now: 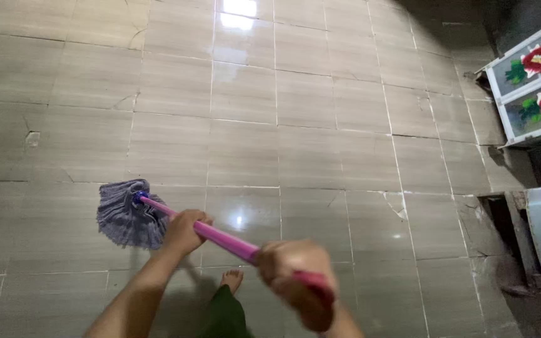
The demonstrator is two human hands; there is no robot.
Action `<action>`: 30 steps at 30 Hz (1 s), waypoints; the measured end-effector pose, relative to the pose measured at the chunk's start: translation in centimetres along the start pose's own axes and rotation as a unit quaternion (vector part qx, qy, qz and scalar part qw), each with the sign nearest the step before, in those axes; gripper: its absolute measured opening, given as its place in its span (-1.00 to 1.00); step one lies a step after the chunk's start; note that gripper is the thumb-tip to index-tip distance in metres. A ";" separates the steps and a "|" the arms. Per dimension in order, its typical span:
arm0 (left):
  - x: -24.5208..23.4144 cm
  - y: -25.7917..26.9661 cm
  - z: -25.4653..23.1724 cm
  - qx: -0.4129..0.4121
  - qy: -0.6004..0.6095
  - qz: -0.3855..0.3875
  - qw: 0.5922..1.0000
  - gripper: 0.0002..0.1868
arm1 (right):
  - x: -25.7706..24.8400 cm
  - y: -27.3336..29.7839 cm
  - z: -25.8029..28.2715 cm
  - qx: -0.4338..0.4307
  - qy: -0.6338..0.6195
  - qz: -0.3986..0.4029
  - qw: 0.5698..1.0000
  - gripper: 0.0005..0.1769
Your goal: Mopping a tiled floor and then rinsing the mop and cleaning out a bucket in a bathroom.
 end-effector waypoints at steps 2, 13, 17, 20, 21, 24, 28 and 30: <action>3.1 -1.9 -1.0 -0.019 0.011 0.013 1.000 -0.71 | -3.5 0.2 2.0 0.023 -0.006 -0.023 0.999 -0.50; 20.2 -12.9 -25.5 0.068 0.130 0.074 0.986 -0.87 | -22.7 6.2 15.7 0.200 0.111 -0.225 0.947 -0.68; 24.5 -15.3 -31.4 0.064 0.226 0.041 0.971 -0.86 | -25.7 8.2 16.1 0.168 0.176 -0.227 0.943 -0.66; 28.4 -16.5 -32.6 0.093 0.283 -0.011 0.954 -0.84 | -25.5 8.3 13.3 0.118 0.262 -0.171 0.942 -0.67; 30.4 -16.5 -33.0 0.106 0.298 -0.013 0.949 -0.79 | -24.6 8.3 12.1 0.111 0.326 -0.133 0.929 -0.69; 34.0 -16.2 -34.1 0.061 0.353 0.063 0.931 -0.72 | -25.2 10.2 11.1 0.111 0.411 -0.072 0.902 -0.67; 29.1 -17.4 -39.4 0.009 0.320 0.095 0.943 -0.79 | -27.8 11.3 16.6 0.066 0.442 -0.064 0.892 -0.78; 27.4 -17.6 -40.9 0.047 0.216 0.074 0.972 -0.84 | -30.0 12.2 19.8 0.008 0.166 -0.098 0.981 -0.73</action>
Point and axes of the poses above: each hand's wrist, its own y-axis away from the middle knuckle, its own x-axis out of the palm, z = x × y, the point moved 10 cm from there along -y, towards the middle knuckle, and after that the axes turned 10 degrees about x, right-handed, at the moved point
